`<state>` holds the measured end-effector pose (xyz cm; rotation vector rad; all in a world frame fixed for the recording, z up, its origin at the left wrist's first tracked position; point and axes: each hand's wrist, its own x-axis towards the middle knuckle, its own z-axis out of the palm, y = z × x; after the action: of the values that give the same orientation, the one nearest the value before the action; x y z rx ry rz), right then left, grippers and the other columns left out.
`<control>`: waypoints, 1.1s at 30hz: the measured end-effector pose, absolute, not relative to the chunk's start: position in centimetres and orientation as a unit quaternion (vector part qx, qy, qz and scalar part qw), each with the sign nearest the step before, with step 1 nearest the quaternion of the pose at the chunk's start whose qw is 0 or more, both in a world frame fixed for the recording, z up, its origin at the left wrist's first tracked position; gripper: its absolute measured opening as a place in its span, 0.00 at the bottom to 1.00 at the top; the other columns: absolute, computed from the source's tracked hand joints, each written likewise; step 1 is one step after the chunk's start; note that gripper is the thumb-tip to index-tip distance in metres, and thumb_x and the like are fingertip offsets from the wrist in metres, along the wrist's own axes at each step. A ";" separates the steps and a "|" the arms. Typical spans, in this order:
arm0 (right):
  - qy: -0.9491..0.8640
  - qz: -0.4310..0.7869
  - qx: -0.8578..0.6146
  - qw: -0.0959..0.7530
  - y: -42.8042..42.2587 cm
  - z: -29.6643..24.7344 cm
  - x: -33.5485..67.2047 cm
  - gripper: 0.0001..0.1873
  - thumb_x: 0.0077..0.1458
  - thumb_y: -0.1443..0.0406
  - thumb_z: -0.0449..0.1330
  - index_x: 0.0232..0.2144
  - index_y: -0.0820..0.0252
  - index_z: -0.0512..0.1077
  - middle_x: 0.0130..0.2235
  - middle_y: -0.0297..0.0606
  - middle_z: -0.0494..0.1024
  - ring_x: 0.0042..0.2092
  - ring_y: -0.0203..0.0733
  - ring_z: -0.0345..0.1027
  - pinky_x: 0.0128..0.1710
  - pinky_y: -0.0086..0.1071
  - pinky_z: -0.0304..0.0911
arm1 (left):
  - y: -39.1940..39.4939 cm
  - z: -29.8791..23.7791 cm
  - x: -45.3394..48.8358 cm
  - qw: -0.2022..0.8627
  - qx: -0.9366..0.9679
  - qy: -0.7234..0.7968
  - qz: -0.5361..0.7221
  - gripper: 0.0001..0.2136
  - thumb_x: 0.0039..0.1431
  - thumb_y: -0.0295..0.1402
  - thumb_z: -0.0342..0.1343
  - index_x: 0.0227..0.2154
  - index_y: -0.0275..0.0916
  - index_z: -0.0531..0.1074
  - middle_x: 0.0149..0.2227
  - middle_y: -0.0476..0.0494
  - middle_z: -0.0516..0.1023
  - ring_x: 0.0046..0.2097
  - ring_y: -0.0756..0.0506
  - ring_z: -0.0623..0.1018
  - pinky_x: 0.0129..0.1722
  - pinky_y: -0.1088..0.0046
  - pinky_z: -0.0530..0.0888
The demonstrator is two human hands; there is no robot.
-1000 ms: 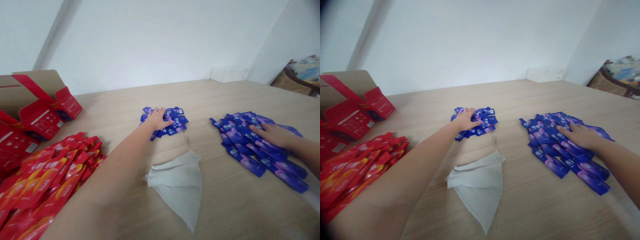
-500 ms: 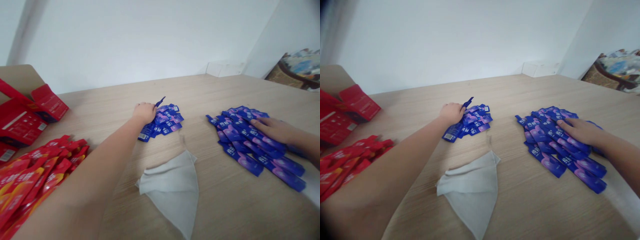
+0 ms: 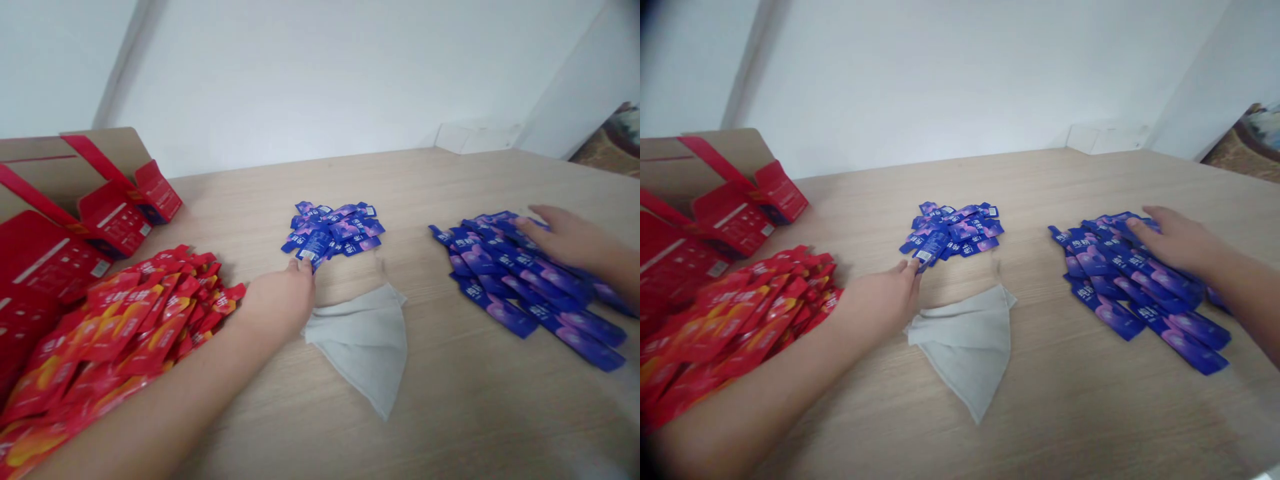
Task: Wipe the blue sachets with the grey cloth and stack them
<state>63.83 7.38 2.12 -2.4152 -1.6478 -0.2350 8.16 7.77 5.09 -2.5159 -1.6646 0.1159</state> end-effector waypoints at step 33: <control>-0.861 0.067 -0.477 0.164 7.6 -2.9 32.3 0.12 0.72 0.58 0.56 0.51 0.56 0.72 0.47 0.46 0.80 0.47 0.55 0.76 0.47 0.50 0.73 | 2.6 -0.1 0.9 -0.117 -0.899 -0.417 -0.061 0.62 0.49 0.69 0.67 0.78 0.44 0.48 0.76 0.30 0.60 0.71 0.24 0.67 0.70 0.42 0.64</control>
<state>32.32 7.58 -2.85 -1.3602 -2.4534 0.1922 0.93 2.57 -0.11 -3.0565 -1.4190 -0.2065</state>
